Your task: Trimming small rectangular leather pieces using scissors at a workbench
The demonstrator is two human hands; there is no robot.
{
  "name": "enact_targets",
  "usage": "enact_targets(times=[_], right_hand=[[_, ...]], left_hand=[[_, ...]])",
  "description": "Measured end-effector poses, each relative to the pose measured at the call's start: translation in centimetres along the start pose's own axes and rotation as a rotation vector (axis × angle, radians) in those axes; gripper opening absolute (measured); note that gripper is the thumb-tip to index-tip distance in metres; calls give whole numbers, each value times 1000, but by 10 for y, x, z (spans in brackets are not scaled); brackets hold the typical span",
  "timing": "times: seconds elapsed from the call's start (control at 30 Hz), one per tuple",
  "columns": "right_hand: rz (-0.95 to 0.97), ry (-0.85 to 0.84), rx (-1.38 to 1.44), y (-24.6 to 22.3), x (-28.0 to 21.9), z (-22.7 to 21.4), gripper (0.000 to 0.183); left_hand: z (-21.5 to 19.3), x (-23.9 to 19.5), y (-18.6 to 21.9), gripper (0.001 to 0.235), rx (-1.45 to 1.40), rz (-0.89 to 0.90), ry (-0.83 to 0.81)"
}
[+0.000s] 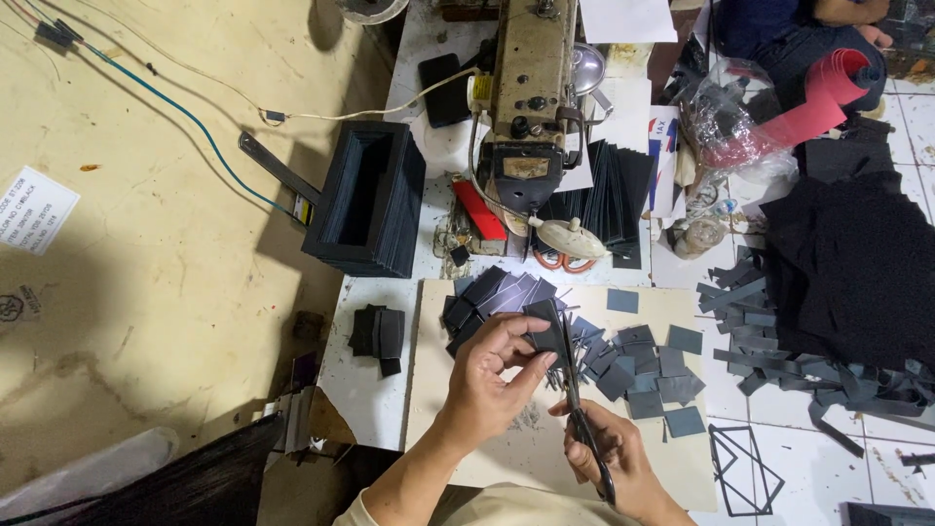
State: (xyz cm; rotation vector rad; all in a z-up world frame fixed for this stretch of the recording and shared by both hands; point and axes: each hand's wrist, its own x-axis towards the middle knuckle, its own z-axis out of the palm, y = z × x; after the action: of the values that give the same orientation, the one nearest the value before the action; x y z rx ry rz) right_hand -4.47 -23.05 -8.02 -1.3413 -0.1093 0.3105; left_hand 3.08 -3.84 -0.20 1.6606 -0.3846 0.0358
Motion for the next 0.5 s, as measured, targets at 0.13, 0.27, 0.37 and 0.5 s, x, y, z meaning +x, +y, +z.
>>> enact_targets(times=[0.13,0.27,0.37,0.5], right_hand=[[-1,1,-38,-3,-1,1,48],[-38,-2,-28,-3,-1,1,46],[-26,-5,-11,-1,-3,-1,47],[141,12,62,5,-3,-8,63]], left_hand=[[2,0,-1,34,-9,-52,37],[0,0,2,35,-6,-7,2],[-2,0,4,35,-33,3,-16],[-4,2,4,35,-19,65,-30]])
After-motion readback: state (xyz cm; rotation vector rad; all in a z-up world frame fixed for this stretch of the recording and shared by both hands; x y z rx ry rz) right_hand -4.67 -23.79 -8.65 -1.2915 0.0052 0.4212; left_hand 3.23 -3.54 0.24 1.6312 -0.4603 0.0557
